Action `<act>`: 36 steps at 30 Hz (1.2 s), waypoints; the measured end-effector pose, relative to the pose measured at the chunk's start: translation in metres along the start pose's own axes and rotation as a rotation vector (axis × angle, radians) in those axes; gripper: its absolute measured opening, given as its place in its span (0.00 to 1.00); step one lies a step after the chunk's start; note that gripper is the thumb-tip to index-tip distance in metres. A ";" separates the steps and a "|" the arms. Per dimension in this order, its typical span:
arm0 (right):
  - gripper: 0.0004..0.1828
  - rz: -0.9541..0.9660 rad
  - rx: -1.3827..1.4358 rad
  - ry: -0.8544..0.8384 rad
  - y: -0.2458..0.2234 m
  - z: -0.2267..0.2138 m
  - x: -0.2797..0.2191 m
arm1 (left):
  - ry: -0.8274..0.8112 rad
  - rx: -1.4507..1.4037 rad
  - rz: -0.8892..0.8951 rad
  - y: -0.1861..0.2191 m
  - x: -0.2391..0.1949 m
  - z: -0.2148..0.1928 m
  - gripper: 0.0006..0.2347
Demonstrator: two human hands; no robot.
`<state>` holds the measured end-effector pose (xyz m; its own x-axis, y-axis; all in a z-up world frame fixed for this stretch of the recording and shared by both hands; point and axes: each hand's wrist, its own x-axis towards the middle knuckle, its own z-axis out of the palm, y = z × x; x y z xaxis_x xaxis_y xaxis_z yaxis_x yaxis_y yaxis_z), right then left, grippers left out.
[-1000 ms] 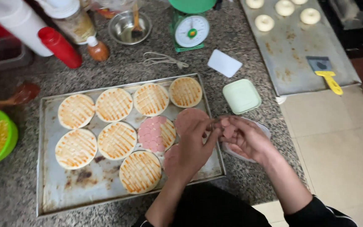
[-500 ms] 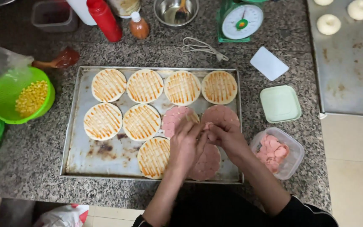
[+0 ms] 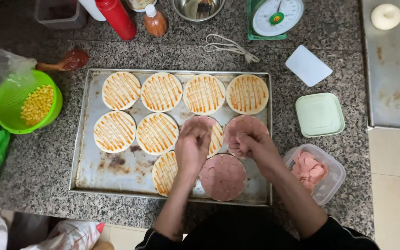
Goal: The person places slices of processed meat onto small round dough bases arranged on a metal baking tray. The bases already have sauce and cheese applied. The person works methodically across the tray, covering each base with overlapping slices.
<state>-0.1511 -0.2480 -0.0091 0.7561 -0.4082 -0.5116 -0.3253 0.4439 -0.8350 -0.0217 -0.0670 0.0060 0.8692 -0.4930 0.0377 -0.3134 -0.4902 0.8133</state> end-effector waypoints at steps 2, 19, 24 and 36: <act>0.18 0.005 0.040 0.050 0.017 -0.013 0.009 | 0.027 0.071 -0.017 0.016 0.010 -0.003 0.05; 0.26 0.030 0.071 0.023 -0.021 0.001 -0.014 | -0.003 0.555 0.317 -0.072 0.036 0.078 0.05; 0.27 0.025 0.080 -0.010 -0.015 0.000 -0.010 | 0.026 0.590 0.309 -0.060 0.036 0.072 0.05; 0.26 0.051 0.083 0.014 -0.010 0.003 -0.007 | 0.047 0.597 0.307 -0.054 0.036 0.070 0.06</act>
<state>-0.1515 -0.2466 0.0034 0.7315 -0.3941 -0.5563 -0.3144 0.5291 -0.7882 -0.0005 -0.1085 -0.0775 0.7181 -0.6487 0.2522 -0.6953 -0.6523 0.3019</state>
